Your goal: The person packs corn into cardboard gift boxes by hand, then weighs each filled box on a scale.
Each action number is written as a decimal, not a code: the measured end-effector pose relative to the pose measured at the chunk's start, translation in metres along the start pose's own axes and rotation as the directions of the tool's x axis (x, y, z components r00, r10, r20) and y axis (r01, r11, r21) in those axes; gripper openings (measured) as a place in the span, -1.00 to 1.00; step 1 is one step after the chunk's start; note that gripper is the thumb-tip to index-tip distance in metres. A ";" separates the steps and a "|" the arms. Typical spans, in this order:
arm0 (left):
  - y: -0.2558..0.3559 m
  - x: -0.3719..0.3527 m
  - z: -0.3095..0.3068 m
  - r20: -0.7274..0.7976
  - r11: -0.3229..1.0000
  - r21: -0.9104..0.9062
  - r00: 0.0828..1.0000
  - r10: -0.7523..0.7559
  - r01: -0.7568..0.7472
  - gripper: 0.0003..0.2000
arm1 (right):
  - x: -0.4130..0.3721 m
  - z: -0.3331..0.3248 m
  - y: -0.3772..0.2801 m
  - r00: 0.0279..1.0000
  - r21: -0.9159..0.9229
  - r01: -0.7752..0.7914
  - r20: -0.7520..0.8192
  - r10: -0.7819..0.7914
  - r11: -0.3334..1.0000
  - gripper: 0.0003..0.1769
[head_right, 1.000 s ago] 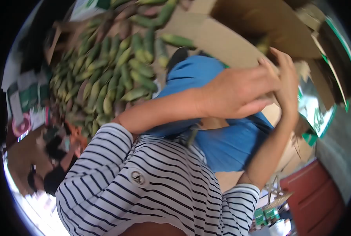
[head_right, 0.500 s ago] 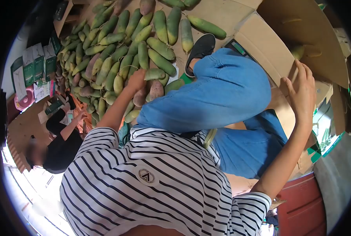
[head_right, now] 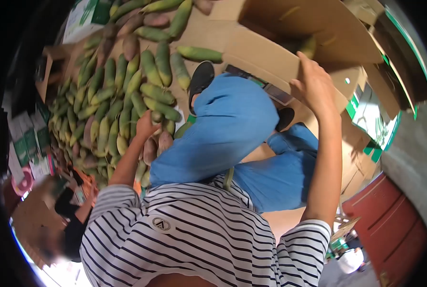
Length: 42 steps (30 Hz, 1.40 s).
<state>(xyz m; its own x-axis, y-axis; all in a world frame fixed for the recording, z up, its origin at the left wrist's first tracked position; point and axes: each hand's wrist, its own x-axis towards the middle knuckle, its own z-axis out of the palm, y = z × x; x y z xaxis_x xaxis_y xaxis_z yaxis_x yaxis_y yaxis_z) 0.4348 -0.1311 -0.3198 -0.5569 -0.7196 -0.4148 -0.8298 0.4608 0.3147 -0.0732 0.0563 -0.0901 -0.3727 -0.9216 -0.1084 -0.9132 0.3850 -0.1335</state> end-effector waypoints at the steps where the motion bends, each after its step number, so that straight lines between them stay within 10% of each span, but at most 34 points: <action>1: 0.009 0.002 -0.014 -0.105 0.993 -0.114 0.994 -0.025 0.013 -0.35 | 0.001 -0.001 0.000 1.000 -0.004 -0.017 0.005 0.017 1.000 -0.25; 7: 0.157 0.012 -0.170 -0.661 0.767 -0.504 0.748 -0.048 -0.397 -0.52 | 0.001 -0.002 -0.002 0.998 -0.014 -0.055 0.032 0.055 0.998 -0.36; 11: 0.266 0.029 -0.239 -0.814 0.264 -0.575 0.573 -0.090 -0.775 -0.63 | 0.003 -0.002 -0.004 0.997 -0.052 -0.061 0.052 0.063 0.997 -0.38; 13: 0.310 0.041 -0.244 -0.748 0.232 -0.652 0.663 -0.039 -0.722 -0.67 | 0.002 0.000 -0.002 0.997 -0.057 -0.060 0.039 0.063 0.997 -0.39; 15: 0.358 0.054 -0.247 -0.721 -0.076 -0.691 0.677 0.145 -0.719 -0.66 | 0.004 0.000 -0.003 0.996 -0.074 -0.072 0.048 0.076 0.995 -0.39; 20: 0.340 0.095 -0.175 -0.615 0.422 -0.708 0.788 0.026 -0.567 -0.56 | 0.002 0.004 0.001 1.000 -0.057 -0.031 0.005 0.031 0.998 -0.39; 26: 0.118 0.046 -0.030 -0.267 0.918 -0.342 0.957 0.112 -0.203 -0.47 | 0.002 0.006 0.003 0.999 -0.017 -0.036 -0.017 0.036 0.999 -0.38; 28: 0.083 -0.005 -0.010 0.121 0.943 -0.306 0.988 -0.095 0.128 -0.44 | 0.002 0.011 0.008 0.998 0.008 -0.037 0.047 0.036 0.999 -0.36; 31: 0.042 -0.061 0.034 0.280 0.984 0.032 0.943 -0.178 0.176 -0.38 | 0.005 0.009 0.009 0.997 0.031 -0.047 0.063 0.045 0.998 -0.32; 42: 0.006 -0.080 0.065 0.299 0.853 -0.123 0.838 -0.456 0.508 -0.20 | 0.009 0.010 -0.004 0.992 0.041 -0.077 0.103 0.073 0.996 -0.34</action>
<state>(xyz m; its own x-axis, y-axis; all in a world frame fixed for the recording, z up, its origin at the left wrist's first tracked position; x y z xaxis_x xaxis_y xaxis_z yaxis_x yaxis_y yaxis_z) 0.4722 -0.0369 -0.3407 -0.0986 -0.6584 -0.7462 -0.9860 -0.0364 0.1625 -0.0711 0.0465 -0.1006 -0.4190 -0.8812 -0.2190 -0.8741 0.4567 -0.1654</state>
